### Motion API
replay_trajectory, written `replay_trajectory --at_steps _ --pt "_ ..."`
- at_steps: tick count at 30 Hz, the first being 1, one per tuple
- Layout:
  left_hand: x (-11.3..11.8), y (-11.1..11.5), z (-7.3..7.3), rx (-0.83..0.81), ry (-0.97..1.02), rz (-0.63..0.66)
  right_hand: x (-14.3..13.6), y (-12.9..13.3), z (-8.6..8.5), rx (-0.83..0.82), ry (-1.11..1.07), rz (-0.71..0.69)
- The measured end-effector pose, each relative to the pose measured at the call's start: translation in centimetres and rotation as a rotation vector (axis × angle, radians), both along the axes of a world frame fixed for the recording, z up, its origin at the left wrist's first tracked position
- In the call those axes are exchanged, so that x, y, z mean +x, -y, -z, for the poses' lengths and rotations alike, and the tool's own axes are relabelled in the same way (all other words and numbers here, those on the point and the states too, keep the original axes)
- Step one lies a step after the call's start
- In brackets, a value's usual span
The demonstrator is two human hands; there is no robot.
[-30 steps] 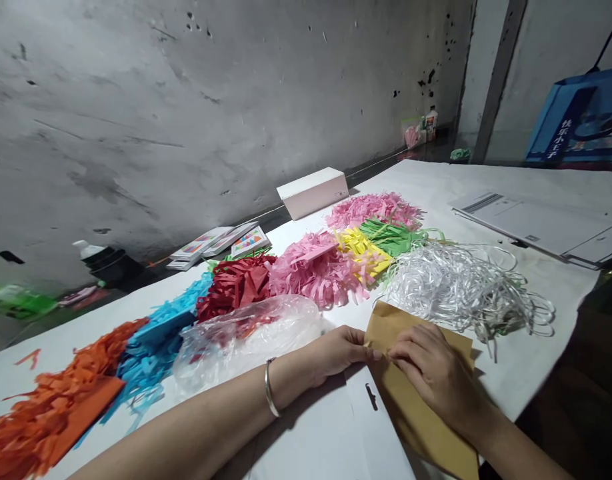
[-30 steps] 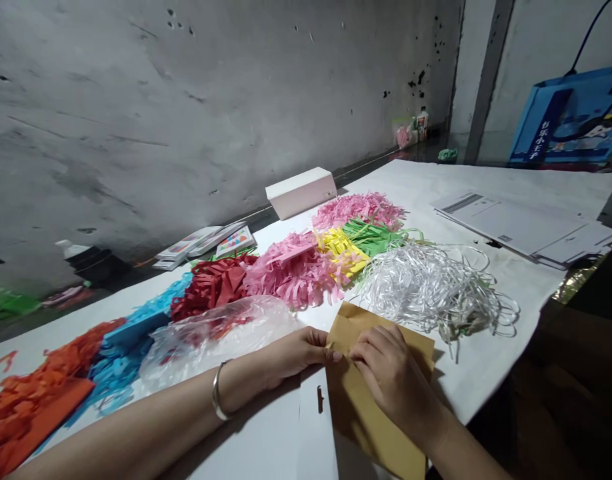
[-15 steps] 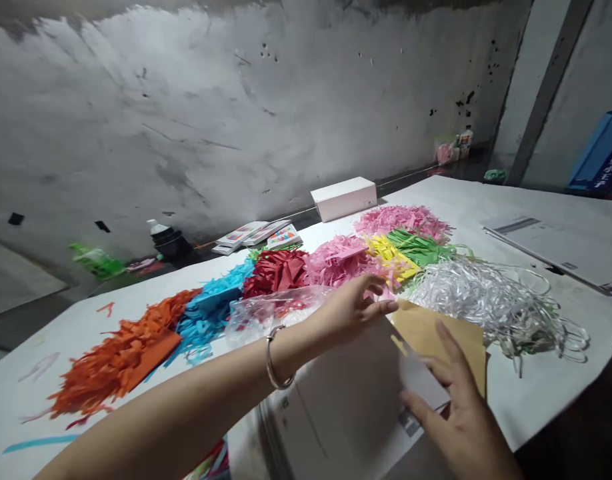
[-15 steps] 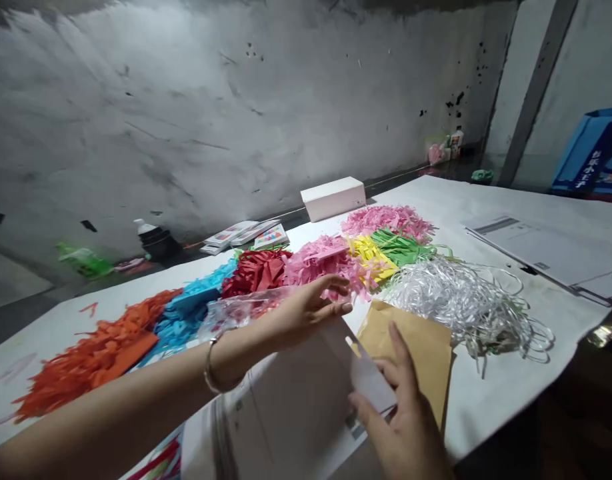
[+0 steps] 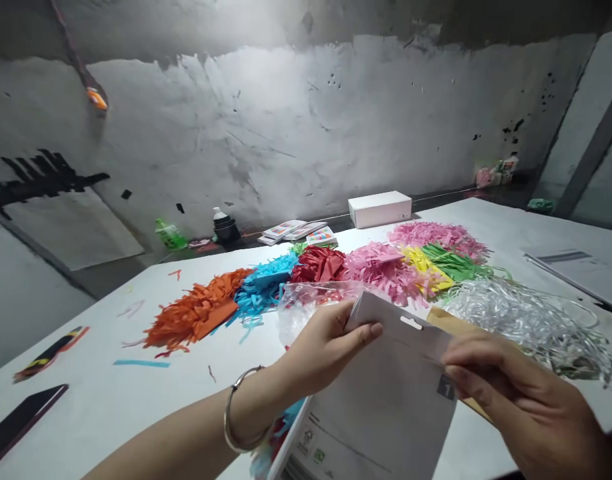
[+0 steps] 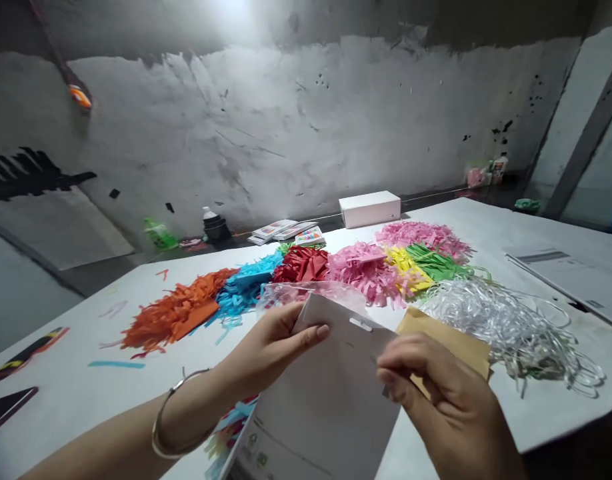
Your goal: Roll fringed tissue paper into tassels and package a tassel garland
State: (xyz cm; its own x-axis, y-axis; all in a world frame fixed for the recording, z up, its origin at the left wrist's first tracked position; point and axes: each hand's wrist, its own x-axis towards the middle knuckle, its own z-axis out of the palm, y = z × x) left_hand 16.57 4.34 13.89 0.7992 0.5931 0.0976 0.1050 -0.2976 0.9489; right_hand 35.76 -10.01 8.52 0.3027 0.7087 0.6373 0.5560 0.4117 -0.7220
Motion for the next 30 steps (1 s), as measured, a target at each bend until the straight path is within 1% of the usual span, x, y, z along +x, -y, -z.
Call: replay_trajectory --at_steps 2,4,6,9,13,17,20,23,25,26,29,30 --pt "-0.8 0.8 0.6 -0.012 0.031 -0.016 -1.3 -0.6 -0.8 -0.15 -0.071 -0.11" --pt "-1.5 1.5 1.1 0.012 0.045 -0.048 -2.4 -1.1 -1.1 -0.244 -0.113 -0.15" --pt "-2.1 2.0 1.5 0.049 0.045 -0.081 -3.2 -1.4 -1.1 -0.27 -0.077 -0.158" --pt "-2.9 2.3 2.1 0.054 0.057 -0.105 -3.8 -1.5 -0.5 -0.22 0.045 -0.135" --pt "-3.5 2.5 2.5 -0.016 0.101 -0.098 -4.6 -1.7 0.2 -0.051 0.154 -0.038" --pt "-3.9 2.8 2.9 -0.082 0.111 -0.092 -5.4 -1.9 0.5 0.109 0.302 0.064" --pt "-4.1 3.0 3.0 -0.133 0.133 -0.109 -5.6 -1.7 0.8 0.136 0.401 0.1" --pt "-4.1 3.3 3.1 -0.203 0.176 -0.099 -5.7 -1.4 1.1 0.115 0.444 0.117" --pt "-4.2 3.5 3.0 -0.241 0.2 -0.092 -5.8 -1.2 1.3 0.116 0.46 0.154" --pt "-4.2 3.6 3.0 -0.261 0.207 -0.088 -5.8 -1.2 1.4 0.119 0.462 0.204" --pt "-4.3 3.9 3.1 -0.343 0.229 -0.073 -5.8 -1.3 1.6 0.111 0.43 0.432" --pt "-4.3 4.0 3.1 -0.366 0.239 -0.065 -5.7 -1.4 1.7 0.096 0.414 0.485"
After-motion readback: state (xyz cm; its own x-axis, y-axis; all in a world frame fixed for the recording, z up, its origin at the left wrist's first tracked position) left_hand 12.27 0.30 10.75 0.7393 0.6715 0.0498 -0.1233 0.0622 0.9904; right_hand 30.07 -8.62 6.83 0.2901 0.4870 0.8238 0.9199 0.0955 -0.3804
